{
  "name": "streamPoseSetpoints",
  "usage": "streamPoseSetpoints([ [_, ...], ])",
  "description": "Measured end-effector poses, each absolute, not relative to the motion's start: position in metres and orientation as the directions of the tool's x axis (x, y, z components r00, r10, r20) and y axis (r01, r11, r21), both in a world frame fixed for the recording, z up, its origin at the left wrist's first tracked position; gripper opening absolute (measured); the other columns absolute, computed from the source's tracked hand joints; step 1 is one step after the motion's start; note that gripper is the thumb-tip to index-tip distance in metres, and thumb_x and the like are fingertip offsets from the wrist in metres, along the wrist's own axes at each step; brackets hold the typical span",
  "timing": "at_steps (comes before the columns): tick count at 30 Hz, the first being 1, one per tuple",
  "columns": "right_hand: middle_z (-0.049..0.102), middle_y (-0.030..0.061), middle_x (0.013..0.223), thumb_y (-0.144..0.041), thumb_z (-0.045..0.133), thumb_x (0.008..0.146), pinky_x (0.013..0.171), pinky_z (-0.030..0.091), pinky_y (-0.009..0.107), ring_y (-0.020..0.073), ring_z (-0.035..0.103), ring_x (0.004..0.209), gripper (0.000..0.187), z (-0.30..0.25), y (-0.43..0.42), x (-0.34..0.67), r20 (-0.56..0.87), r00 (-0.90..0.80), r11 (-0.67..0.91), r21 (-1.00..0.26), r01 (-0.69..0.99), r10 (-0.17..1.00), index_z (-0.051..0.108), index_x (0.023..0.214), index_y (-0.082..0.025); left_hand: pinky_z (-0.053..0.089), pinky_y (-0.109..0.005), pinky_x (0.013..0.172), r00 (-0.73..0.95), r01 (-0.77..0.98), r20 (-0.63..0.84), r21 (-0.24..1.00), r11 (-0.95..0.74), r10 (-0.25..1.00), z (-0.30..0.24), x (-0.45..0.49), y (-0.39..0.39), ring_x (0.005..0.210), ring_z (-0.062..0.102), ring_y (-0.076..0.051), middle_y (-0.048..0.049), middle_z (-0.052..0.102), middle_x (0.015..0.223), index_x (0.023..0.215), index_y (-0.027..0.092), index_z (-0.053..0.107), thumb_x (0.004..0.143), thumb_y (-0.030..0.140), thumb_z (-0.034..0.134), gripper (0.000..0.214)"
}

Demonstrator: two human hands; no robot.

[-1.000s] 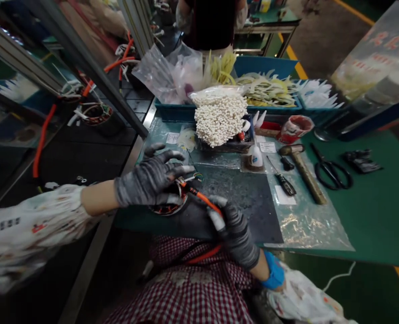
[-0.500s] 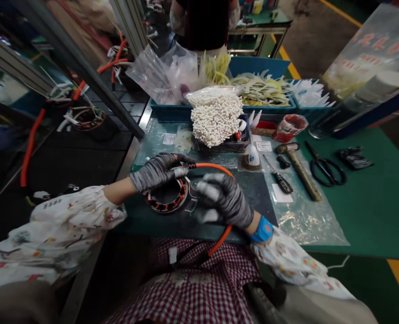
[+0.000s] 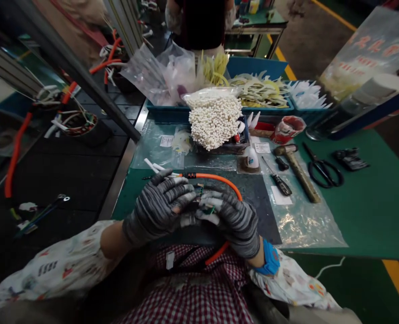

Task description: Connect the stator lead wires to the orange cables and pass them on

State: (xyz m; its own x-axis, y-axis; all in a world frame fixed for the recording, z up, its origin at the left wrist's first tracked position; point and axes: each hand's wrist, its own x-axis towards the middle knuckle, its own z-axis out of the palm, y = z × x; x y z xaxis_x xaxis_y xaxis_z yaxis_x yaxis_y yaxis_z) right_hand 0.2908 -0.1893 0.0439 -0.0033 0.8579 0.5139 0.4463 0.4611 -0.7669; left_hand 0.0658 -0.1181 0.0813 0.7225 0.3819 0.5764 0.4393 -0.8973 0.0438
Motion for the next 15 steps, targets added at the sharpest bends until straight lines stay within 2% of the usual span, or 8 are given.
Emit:
streamPoseSetpoints([
  [4,0.085,0.0035,0.091,-0.047,0.079,0.105,0.075,0.076,0.042,0.0255,0.084,0.078,0.021,0.037,-0.17,0.26,0.484,0.394,0.364,-0.866,0.342,0.781,0.074,0.101,-0.028,0.065,-0.046,0.105,0.6,0.551,0.683,0.024,-0.834,0.416,0.069,0.077,-0.125,0.112,0.083,-0.027,-0.0125,0.088,0.117,0.121,0.011,0.076,0.11,0.023,0.065,0.02],
  [7,0.084,0.0092,0.107,-0.047,0.065,0.112,0.087,0.073,0.047,0.0299,0.083,0.098,0.021,0.025,-0.161,0.237,0.447,0.521,0.285,-0.887,0.363,0.727,0.074,0.117,-0.028,0.064,-0.044,0.109,0.623,0.501,0.665,0.064,-0.863,0.411,0.068,0.06,-0.124,0.122,0.081,-0.026,-0.0135,0.086,0.127,0.121,0.016,0.075,0.11,0.023,0.062,0.018],
  [9,0.079,0.0145,0.128,-0.046,0.055,0.116,0.101,0.068,0.056,0.0361,0.077,0.122,0.031,0.015,-0.158,0.225,0.437,0.527,0.271,-0.891,0.363,0.729,0.069,0.139,-0.03,0.059,-0.047,0.119,0.695,0.365,0.634,0.094,-0.926,0.338,0.072,0.034,-0.121,0.131,0.077,-0.026,-0.0111,0.084,0.133,0.118,0.021,0.075,0.111,0.03,0.057,0.021],
  [11,0.075,0.0176,0.133,-0.043,0.041,0.118,0.104,0.066,0.06,0.0376,0.074,0.125,0.04,0.01,-0.153,0.214,0.452,0.485,0.322,-0.887,0.33,0.748,0.061,0.15,-0.031,0.053,-0.052,0.127,0.715,0.266,0.606,0.227,-0.937,0.349,0.079,0.005,-0.108,0.135,0.075,-0.027,-0.0058,0.084,0.135,0.121,0.028,0.075,0.113,0.042,0.048,0.031],
  [12,0.075,0.0173,0.124,-0.042,0.034,0.119,0.099,0.067,0.059,0.0362,0.076,0.115,0.042,0.011,-0.15,0.209,0.477,0.433,0.377,-0.877,0.3,0.765,0.059,0.151,-0.031,0.054,-0.053,0.126,0.681,0.263,0.591,0.354,-0.898,0.432,0.081,-0.008,-0.097,0.133,0.075,-0.028,-0.0048,0.084,0.133,0.121,0.031,0.076,0.114,0.056,0.04,0.044],
  [13,0.075,0.015,0.113,-0.042,0.029,0.12,0.092,0.069,0.056,0.0337,0.077,0.102,0.043,0.013,-0.147,0.204,0.508,0.36,0.439,-0.86,0.26,0.782,0.059,0.149,-0.031,0.059,-0.05,0.118,0.594,0.324,0.533,0.527,-0.785,0.603,0.082,-0.018,-0.082,0.129,0.076,-0.028,-0.0045,0.084,0.132,0.119,0.033,0.078,0.112,0.066,0.037,0.053],
  [14,0.074,0.011,0.102,-0.042,0.029,0.12,0.084,0.07,0.052,0.0306,0.077,0.09,0.041,0.016,-0.145,0.2,0.552,0.267,0.509,-0.834,0.214,0.79,0.059,0.145,-0.032,0.064,-0.05,0.109,0.477,0.398,0.514,0.597,-0.697,0.713,0.082,-0.025,-0.064,0.124,0.077,-0.028,-0.0076,0.083,0.132,0.119,0.03,0.077,0.113,0.064,0.028,0.06],
  [15,0.073,0.0065,0.094,-0.043,0.034,0.12,0.078,0.07,0.046,0.0272,0.075,0.081,0.035,0.02,-0.142,0.198,0.6,0.163,0.578,-0.799,0.167,0.783,0.061,0.139,-0.033,0.064,-0.052,0.108,0.428,0.442,0.486,0.622,-0.646,0.762,0.079,-0.027,-0.043,0.123,0.077,-0.029,-0.0109,0.082,0.131,0.12,0.026,0.076,0.113,0.062,0.022,0.066],
])
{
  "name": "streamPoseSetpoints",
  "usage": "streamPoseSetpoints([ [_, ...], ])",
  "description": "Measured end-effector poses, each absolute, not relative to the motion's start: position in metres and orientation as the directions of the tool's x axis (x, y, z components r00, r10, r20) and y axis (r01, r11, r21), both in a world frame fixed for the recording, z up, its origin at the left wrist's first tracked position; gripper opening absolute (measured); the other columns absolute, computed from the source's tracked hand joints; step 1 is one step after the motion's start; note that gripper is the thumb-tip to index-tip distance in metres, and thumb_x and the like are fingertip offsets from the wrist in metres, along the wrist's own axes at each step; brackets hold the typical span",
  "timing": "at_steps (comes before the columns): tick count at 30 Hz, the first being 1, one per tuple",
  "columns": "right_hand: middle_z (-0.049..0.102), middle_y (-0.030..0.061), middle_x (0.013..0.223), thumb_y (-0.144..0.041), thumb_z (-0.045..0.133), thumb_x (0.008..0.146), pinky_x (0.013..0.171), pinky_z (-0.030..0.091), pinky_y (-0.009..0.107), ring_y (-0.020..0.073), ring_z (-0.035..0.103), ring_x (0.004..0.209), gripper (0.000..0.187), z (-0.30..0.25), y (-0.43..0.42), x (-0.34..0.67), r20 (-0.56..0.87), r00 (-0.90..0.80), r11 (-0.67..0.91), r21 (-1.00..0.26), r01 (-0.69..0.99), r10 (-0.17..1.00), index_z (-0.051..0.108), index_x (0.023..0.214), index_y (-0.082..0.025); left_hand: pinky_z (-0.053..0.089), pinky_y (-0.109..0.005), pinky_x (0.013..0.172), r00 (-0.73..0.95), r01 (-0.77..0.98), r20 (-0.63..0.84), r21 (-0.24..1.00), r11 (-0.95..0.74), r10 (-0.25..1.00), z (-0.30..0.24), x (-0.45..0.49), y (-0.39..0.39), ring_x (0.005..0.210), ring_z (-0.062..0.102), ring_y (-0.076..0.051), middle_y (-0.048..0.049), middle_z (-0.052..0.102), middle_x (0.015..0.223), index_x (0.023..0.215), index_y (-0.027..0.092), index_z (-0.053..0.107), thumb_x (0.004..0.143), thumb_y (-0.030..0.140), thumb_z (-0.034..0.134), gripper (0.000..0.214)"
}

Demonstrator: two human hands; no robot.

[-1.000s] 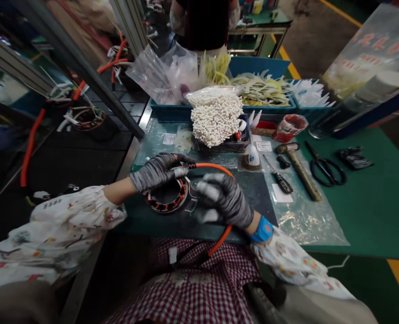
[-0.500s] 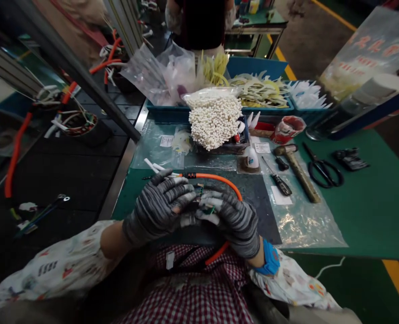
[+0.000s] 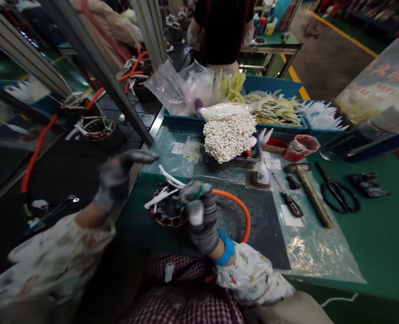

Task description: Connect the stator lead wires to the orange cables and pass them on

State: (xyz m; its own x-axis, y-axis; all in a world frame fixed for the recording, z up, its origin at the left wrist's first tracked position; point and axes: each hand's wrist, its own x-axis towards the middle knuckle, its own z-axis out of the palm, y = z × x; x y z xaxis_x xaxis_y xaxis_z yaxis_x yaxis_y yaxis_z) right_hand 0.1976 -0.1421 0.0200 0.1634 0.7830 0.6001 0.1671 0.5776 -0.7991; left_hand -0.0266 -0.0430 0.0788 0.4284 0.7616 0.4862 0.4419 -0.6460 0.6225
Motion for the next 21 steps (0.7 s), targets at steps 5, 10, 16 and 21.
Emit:
streamPoseSetpoints([
  [5,0.079,0.0024,0.1,-0.035,0.072,0.109,0.087,0.069,0.035,0.0218,0.079,0.09,0.011,0.034,-0.136,0.201,0.706,-0.243,0.741,-0.665,0.095,0.665,0.073,0.117,-0.027,0.062,-0.045,0.106,0.391,0.652,0.227,0.616,-0.443,0.892,0.039,0.015,0.059,0.102,0.076,-0.023,-0.0064,0.08,0.103,0.103,0.017,0.078,0.101,0.069,0.068,0.053],
  [10,0.079,0.0058,0.106,-0.027,0.071,0.109,0.088,0.068,0.035,0.0225,0.079,0.096,0.018,0.026,-0.133,0.205,0.713,-0.316,0.772,-0.624,0.122,0.626,0.069,0.126,-0.024,0.063,-0.046,0.103,0.349,0.69,0.078,0.654,-0.312,0.934,0.011,0.058,0.096,0.109,0.075,-0.023,-0.0087,0.078,0.119,0.115,0.019,0.076,0.107,0.056,0.071,0.039],
  [16,0.078,0.0041,0.103,-0.033,0.068,0.111,0.08,0.066,0.032,0.0212,0.077,0.09,0.016,0.026,-0.135,0.208,0.7,-0.335,0.768,-0.623,0.148,0.631,0.07,0.126,-0.026,0.062,-0.047,0.099,0.286,0.605,-0.025,0.78,-0.16,0.958,0.003,0.046,0.092,0.093,0.075,-0.027,-0.0069,0.081,0.092,0.086,0.018,0.077,0.08,0.053,0.095,0.039],
  [21,0.075,0.0026,0.098,-0.034,0.067,0.113,0.074,0.066,0.034,0.0214,0.076,0.084,0.016,0.029,-0.146,0.223,0.71,-0.229,0.745,-0.647,0.163,0.666,0.066,0.128,-0.029,0.064,-0.044,0.101,0.198,0.38,0.02,0.92,-0.095,0.98,0.007,0.022,0.07,0.1,0.076,-0.027,-0.0083,0.083,0.096,0.08,0.019,0.071,0.071,0.048,0.097,0.04],
])
